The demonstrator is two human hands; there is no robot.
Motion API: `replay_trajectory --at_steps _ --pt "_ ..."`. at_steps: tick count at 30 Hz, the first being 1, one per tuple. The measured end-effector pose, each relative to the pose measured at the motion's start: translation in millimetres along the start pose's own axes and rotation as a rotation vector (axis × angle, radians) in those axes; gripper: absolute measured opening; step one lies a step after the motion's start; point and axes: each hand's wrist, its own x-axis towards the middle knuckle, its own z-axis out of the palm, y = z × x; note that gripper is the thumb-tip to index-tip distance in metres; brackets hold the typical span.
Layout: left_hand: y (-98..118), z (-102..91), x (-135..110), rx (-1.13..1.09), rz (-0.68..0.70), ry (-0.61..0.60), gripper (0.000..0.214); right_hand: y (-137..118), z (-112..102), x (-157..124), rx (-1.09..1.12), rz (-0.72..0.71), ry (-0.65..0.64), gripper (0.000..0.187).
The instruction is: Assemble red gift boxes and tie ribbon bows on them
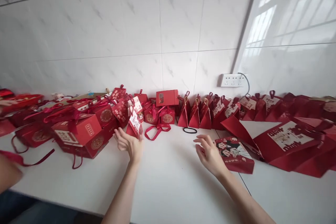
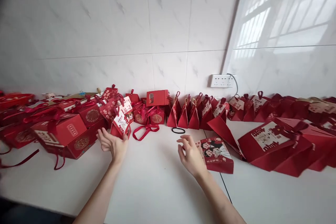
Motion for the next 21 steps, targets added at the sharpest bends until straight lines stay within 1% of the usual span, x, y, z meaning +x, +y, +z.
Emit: replay_trajectory --at_steps 2,3,5,7,8,10,12,15,16,18,21 --pt "16.6 3.2 -18.0 -0.045 0.260 -0.028 0.071 -4.1 0.0 1.3 -0.055 -0.025 -0.066 0.018" --pt "26.8 5.4 -29.2 -0.089 0.403 -0.073 0.063 -5.8 0.2 1.9 -0.086 -0.038 -0.105 0.018" --pt "48.0 10.9 -53.6 -0.158 0.614 -0.236 0.049 -7.5 -0.1 3.0 -0.173 -0.046 -0.183 0.019" --pt "66.2 17.8 -77.0 -0.162 0.763 -0.418 0.044 -8.0 -2.3 3.2 -0.301 -0.016 -0.244 0.018" --pt "72.7 21.5 -87.0 -0.172 0.824 -0.480 0.044 -8.1 -4.3 2.9 -0.370 0.018 -0.270 0.019" --pt "79.1 28.7 -102.1 -0.218 0.899 -0.551 0.044 -8.9 -9.7 1.7 -0.486 0.101 -0.324 0.027" --pt "78.3 33.9 -110.2 -0.274 0.933 -0.615 0.043 -10.5 -15.8 0.0 -0.544 0.179 -0.386 0.039" --pt "72.3 35.6 -112.5 -0.327 0.998 -0.743 0.042 -11.8 -22.5 -2.4 -0.567 0.251 -0.509 0.059" --pt "71.0 34.8 -111.7 -0.346 1.023 -0.770 0.041 -11.4 -23.4 -2.9 -0.572 0.272 -0.556 0.063" --pt "70.6 32.6 -109.4 -0.382 1.047 -0.791 0.040 -9.4 -23.2 -3.2 -0.594 0.304 -0.613 0.065" --pt "72.8 30.1 -106.7 -0.407 1.046 -0.807 0.038 -5.4 -18.7 -2.6 -0.652 0.278 -0.590 0.053"
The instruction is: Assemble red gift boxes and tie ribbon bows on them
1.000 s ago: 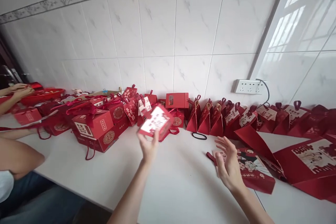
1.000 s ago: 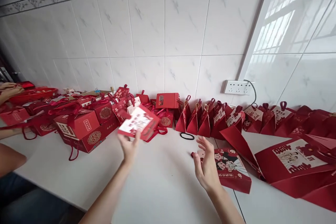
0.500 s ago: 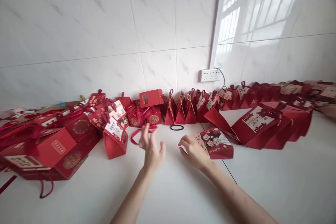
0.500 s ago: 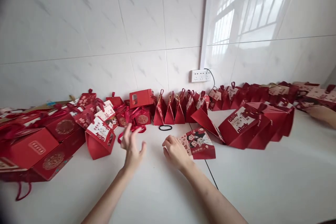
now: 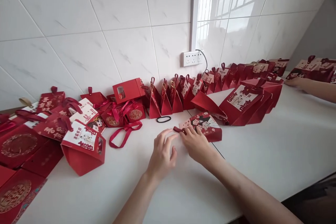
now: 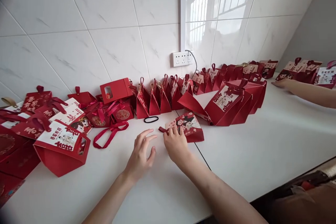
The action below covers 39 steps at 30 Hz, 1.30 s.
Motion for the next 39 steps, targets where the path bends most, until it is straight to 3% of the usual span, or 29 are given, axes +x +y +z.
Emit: replay_trajectory --at_steps 11,13,16,18,20,23,27,30,34,39 --pt "-6.2 -1.6 -3.0 -0.064 -0.114 0.073 0.041 -4.5 -6.2 9.6 0.019 -0.092 0.270 0.030" --pt "-8.0 -1.2 -3.4 -0.130 -0.195 0.107 0.046 -4.2 -7.6 9.7 0.098 -0.120 0.469 0.027" --pt "-9.6 -1.9 -3.0 -0.277 -0.366 0.184 0.054 -5.0 -8.5 7.2 0.395 -0.196 0.881 0.024" --pt "-9.5 -3.4 -2.1 -0.392 -0.459 0.236 0.058 -7.9 -8.4 4.8 0.636 -0.216 1.008 0.022" --pt "-8.8 -5.3 -0.9 -0.519 -0.506 0.274 0.061 -12.6 -7.5 3.2 0.848 -0.209 0.999 0.018" --pt "-7.9 -7.8 1.3 -0.652 -0.547 0.294 0.057 -18.9 -6.0 3.1 1.107 -0.195 0.878 0.015" --pt "-9.2 -8.8 4.1 -0.630 -0.607 0.358 0.042 -18.2 -7.9 3.4 1.311 -0.116 0.759 0.016" --pt "-11.4 -8.9 4.4 -0.539 -0.571 0.452 0.036 -14.2 -9.8 1.8 1.308 -0.043 0.790 0.022" --pt "-12.1 -11.6 3.1 -0.429 -0.460 0.555 0.031 -13.9 -7.0 1.7 1.182 -0.135 0.830 0.014" --pt "-6.1 -17.4 2.9 -0.507 -0.366 0.466 0.024 -18.5 -1.3 5.4 1.000 -0.236 0.924 0.019"
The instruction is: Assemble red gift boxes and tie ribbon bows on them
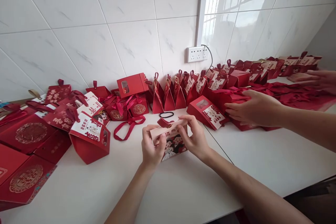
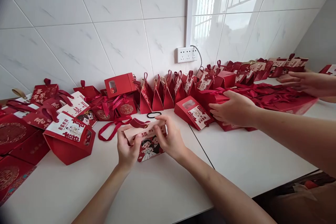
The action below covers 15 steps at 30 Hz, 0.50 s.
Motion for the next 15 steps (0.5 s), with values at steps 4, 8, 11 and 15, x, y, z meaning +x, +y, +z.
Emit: replay_trajectory --at_steps 4,8,11,15 --pt "7.8 -1.0 1.2 -0.072 -0.019 -0.069 0.026 -3.3 -0.3 0.8 -0.034 -0.203 -0.019 0.028" --pt "16.5 -3.0 4.4 -0.066 -0.022 -0.042 0.014 -9.1 -2.6 3.2 -0.026 -0.283 -0.037 0.027" --pt "22.1 -3.8 6.7 -0.046 0.003 0.032 0.011 -10.9 -2.9 3.5 -0.010 -0.265 -0.041 0.025" --pt "24.2 -4.4 11.6 -0.040 0.145 0.097 0.021 -10.7 -2.5 1.7 0.016 -0.226 -0.039 0.019"
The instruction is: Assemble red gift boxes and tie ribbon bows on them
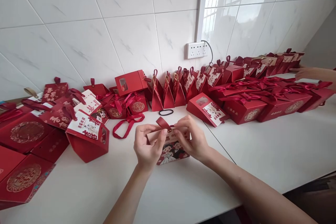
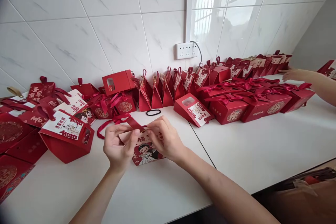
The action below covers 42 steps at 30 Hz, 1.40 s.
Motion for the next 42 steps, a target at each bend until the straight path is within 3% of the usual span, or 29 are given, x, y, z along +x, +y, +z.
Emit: replay_trajectory --at_steps 4,6,20,23,35,42 --pt "-4.0 -1.9 4.3 0.020 0.297 -0.082 0.029 -1.1 -0.4 -1.1 0.025 0.048 -0.024 0.013" --pt "-5.4 -2.7 4.3 0.048 0.345 -0.138 0.027 -1.7 -0.3 -1.2 0.035 0.076 -0.035 0.012" --pt "3.2 -7.3 9.0 0.112 0.377 -0.189 0.041 -5.7 -3.7 1.5 -0.008 0.045 -0.071 0.023" --pt "3.9 -6.7 8.1 0.096 0.368 -0.207 0.044 -5.7 -3.8 2.3 -0.007 0.027 -0.079 0.018" --pt "4.8 -6.9 9.2 0.081 0.199 -0.177 0.019 -4.6 -2.3 2.1 -0.010 -0.015 -0.100 0.013" --pt "2.0 -6.8 6.8 0.046 0.225 -0.165 0.021 -4.0 -0.9 1.8 -0.001 -0.020 -0.095 0.013"
